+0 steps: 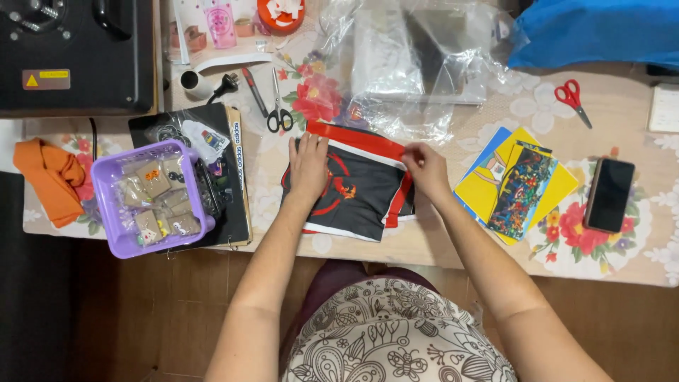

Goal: Packaging printed heat transfer designs and small apparel items into clear plastic sleeves for protection.

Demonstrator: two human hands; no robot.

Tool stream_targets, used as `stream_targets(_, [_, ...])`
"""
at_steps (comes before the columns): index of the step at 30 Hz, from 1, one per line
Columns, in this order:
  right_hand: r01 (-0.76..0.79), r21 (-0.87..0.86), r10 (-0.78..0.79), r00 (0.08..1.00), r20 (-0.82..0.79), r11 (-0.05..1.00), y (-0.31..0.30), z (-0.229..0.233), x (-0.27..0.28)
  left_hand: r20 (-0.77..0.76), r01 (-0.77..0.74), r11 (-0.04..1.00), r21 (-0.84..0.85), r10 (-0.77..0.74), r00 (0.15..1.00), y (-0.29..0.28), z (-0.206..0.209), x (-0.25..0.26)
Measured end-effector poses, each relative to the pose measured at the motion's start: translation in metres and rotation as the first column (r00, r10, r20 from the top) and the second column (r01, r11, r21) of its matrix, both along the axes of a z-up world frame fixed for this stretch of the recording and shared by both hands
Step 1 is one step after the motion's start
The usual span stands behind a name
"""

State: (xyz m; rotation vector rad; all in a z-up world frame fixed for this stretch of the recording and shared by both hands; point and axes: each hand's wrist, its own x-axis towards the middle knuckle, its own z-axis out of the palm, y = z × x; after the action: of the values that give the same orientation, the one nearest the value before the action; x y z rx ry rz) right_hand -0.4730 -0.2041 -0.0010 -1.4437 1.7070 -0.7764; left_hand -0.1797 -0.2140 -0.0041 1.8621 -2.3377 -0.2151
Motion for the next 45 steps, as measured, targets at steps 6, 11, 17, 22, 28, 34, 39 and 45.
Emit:
stream_targets(6, [-0.376, -0.204, 0.261, 0.863, -0.433, 0.904, -0.110, 0.025, 0.045, -0.143, 0.137, 0.969, 0.204, -0.109, 0.984, 0.035, -0.026, -0.029])
stream_targets(11, [-0.589, -0.053, 0.337, 0.531, -0.778, 0.807, -0.139, -0.019, 0.072, -0.136, 0.122, 0.988, 0.092, -0.109, 0.985, 0.038, -0.037, -0.028])
stream_targets(17, [-0.681, -0.297, 0.148, 0.514, -0.845, 0.669, -0.159, -0.078, 0.058, -0.162, 0.121, 0.993, -0.011, -0.121, 0.979, 0.041, -0.052, -0.027])
stream_targets(22, [-0.674, -0.328, 0.114, 0.523, -0.845, 0.661, -0.170, -0.078, 0.052, -0.184, 0.123, 0.992, -0.021, -0.125, 0.975, 0.041, -0.057, -0.026])
stream_targets(28, [-0.615, -0.239, 0.268, 0.615, -0.741, 0.752, -0.160, -0.023, 0.061, -0.191, 0.125, 0.992, 0.008, -0.121, 0.974, 0.036, -0.051, -0.027])
stream_targets(34, [-0.616, -0.328, 0.121, 0.573, -0.811, 0.717, -0.161, -0.058, 0.063, -0.230, 0.143, 0.984, 0.106, -0.115, 0.966, 0.034, -0.037, -0.025])
stream_targets(39, [-0.649, -0.406, 0.053, 0.567, -0.822, 0.643, -0.168, -0.086, 0.050, -0.542, 0.049, 0.985, 0.167, 0.050, 0.839, 0.009, -0.057, -0.015])
stream_targets(45, [-0.591, -0.603, 0.298, 0.801, -0.519, 0.537, -0.093, 0.034, 0.049, -0.495, 0.213, 0.725, 0.655, 0.625, -0.604, -0.050, -0.030, 0.031])
